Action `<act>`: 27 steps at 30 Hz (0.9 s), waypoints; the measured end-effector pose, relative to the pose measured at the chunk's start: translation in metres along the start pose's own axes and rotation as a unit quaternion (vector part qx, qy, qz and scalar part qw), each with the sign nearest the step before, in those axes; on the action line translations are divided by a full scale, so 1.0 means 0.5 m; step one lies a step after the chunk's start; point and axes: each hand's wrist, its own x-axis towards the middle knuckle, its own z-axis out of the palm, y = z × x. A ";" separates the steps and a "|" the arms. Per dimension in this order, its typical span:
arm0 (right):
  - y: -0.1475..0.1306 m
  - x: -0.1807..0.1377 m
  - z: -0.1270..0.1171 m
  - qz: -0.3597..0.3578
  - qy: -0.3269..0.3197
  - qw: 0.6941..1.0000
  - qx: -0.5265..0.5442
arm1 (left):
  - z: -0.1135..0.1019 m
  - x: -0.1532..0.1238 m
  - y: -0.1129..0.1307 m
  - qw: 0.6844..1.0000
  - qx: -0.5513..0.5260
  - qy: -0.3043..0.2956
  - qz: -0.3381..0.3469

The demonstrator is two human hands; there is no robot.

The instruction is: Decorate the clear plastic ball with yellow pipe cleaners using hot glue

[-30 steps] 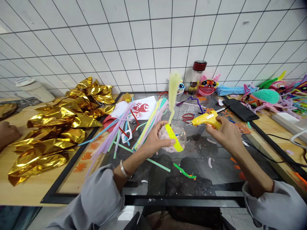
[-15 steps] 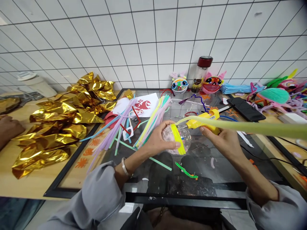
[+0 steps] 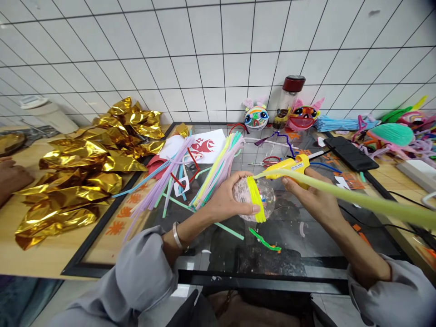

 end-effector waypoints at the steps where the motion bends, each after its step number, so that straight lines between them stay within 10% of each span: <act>1: 0.001 0.001 0.000 0.007 -0.008 1.000 0.005 | -0.001 0.000 -0.001 1.000 -0.001 -0.003 -0.001; 27: -0.014 0.004 -0.008 0.026 -0.008 0.999 0.025 | -0.003 -0.001 -0.007 1.000 -0.006 -0.018 -0.004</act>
